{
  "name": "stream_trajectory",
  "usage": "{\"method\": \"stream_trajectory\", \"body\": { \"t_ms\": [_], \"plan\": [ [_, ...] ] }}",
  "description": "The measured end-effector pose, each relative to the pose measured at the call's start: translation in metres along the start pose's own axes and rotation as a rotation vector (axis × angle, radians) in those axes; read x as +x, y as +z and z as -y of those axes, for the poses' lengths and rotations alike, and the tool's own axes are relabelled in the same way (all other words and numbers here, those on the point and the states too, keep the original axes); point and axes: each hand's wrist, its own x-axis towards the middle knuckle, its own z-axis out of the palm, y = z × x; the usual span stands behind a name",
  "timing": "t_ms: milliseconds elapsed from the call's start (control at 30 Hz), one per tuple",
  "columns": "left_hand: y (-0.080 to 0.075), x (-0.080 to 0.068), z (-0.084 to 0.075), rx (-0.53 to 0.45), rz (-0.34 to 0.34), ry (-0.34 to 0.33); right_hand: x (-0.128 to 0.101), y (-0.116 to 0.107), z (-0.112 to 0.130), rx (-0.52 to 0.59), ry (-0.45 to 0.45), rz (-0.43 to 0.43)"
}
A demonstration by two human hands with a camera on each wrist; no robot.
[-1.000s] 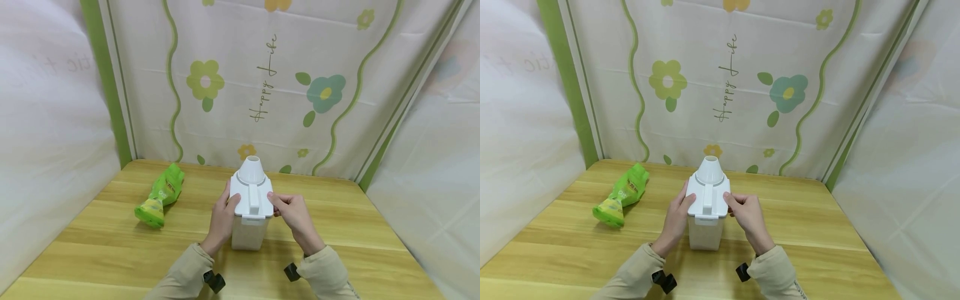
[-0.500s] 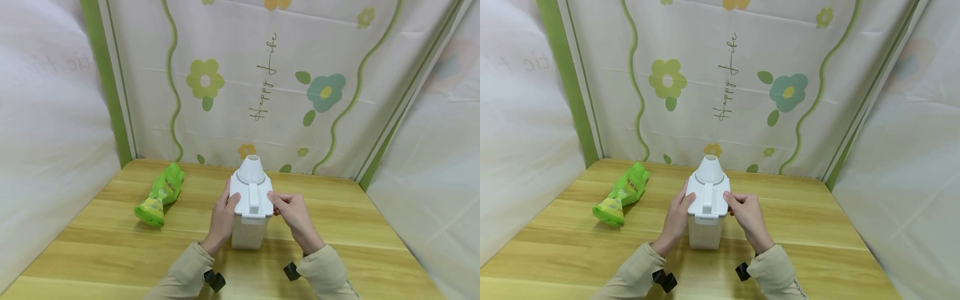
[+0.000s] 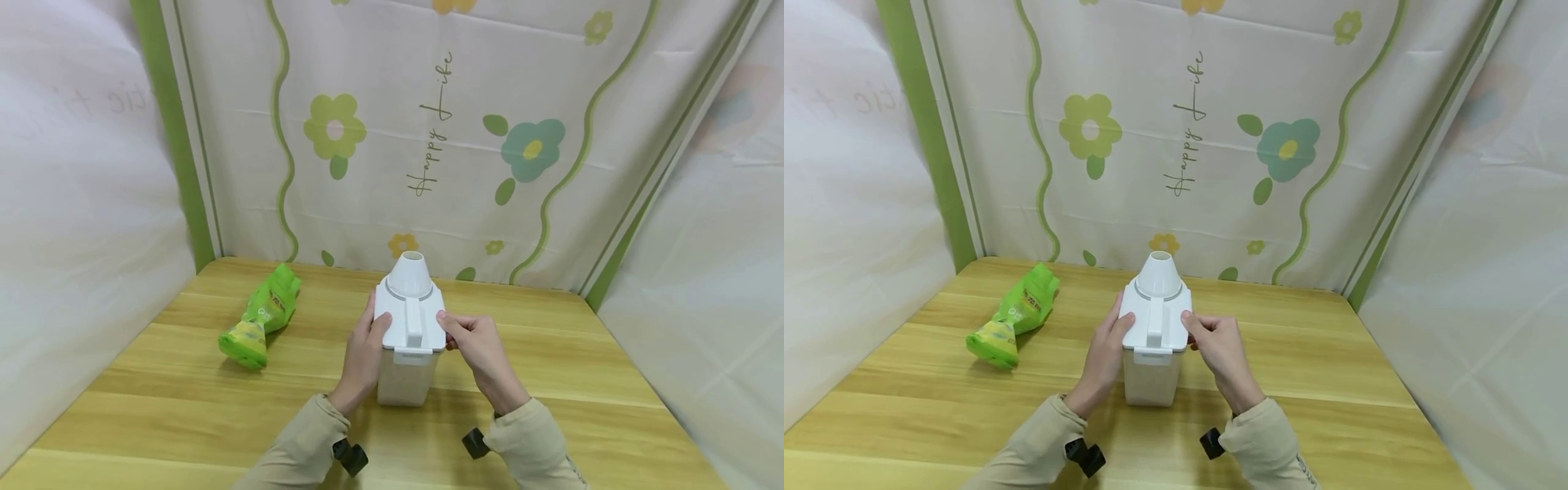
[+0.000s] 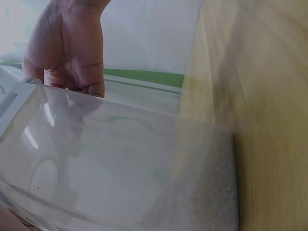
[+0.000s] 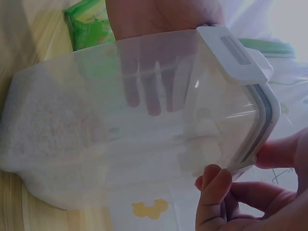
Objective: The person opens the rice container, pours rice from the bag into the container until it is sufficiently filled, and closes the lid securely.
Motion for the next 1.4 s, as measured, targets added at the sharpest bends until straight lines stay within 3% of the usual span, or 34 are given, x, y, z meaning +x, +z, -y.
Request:
{"method": "stream_trajectory", "body": {
  "t_ms": [1400],
  "plan": [
    [0.0017, -0.0024, -0.0003, 0.001, 0.011, 0.005, -0.0017, 0.0033, -0.0011, -0.016, -0.023, -0.024]
  ]
}}
